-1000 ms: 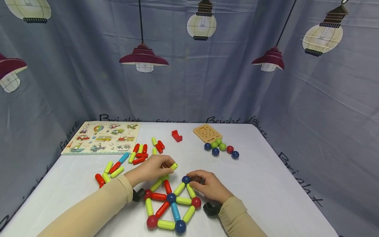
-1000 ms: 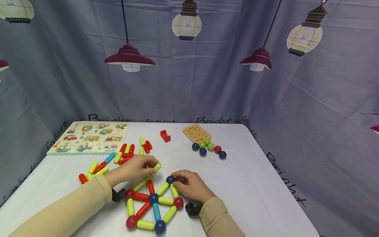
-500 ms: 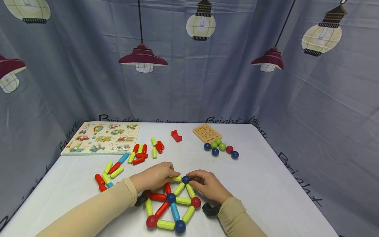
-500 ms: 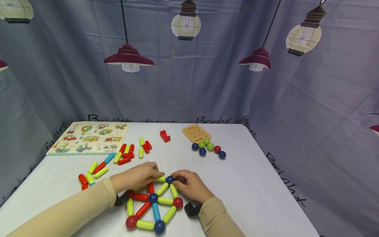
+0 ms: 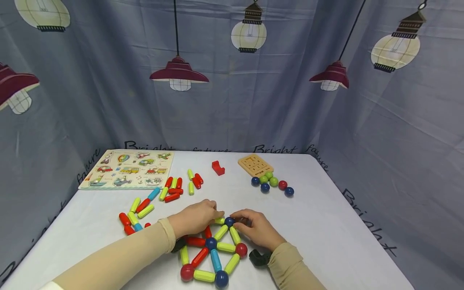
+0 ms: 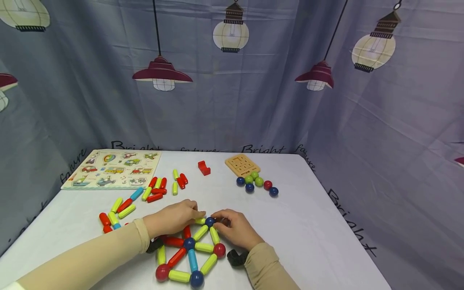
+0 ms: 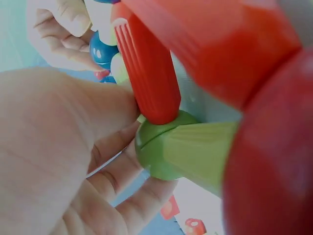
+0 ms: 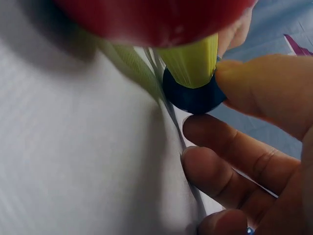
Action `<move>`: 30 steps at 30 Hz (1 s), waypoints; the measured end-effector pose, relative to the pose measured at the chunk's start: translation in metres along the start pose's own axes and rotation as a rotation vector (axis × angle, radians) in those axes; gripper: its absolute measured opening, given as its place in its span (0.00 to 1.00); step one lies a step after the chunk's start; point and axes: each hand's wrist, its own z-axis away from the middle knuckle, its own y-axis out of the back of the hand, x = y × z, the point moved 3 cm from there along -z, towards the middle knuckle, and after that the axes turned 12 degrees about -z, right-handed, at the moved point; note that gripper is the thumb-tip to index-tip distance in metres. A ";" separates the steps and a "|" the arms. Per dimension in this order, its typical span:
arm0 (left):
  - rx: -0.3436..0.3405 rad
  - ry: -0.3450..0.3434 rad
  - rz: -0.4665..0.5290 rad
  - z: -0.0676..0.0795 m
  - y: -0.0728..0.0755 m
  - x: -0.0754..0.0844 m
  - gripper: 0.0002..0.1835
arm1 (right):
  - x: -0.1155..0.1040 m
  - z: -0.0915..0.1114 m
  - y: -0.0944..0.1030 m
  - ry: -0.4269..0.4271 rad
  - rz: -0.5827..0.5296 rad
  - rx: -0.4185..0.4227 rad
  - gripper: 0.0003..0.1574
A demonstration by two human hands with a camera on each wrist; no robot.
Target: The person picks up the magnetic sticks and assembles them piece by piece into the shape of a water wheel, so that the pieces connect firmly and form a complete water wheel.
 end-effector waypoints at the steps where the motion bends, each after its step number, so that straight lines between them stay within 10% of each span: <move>1: 0.000 0.016 0.030 0.001 -0.001 -0.002 0.21 | 0.000 0.000 0.000 -0.004 -0.007 -0.011 0.20; 8: 0.041 0.200 0.194 0.010 -0.006 -0.024 0.18 | -0.005 -0.002 0.000 0.003 -0.033 -0.043 0.43; 16: 0.110 0.394 0.376 0.059 -0.002 -0.037 0.32 | -0.011 0.002 -0.008 -0.001 -0.012 -0.122 0.37; 23: -0.013 0.299 0.567 0.103 -0.027 -0.017 0.77 | -0.022 0.011 -0.012 -0.029 0.135 -0.228 0.74; 30: 0.044 0.297 0.649 0.097 -0.040 -0.013 0.77 | -0.012 0.010 -0.013 -0.085 0.113 -0.204 0.77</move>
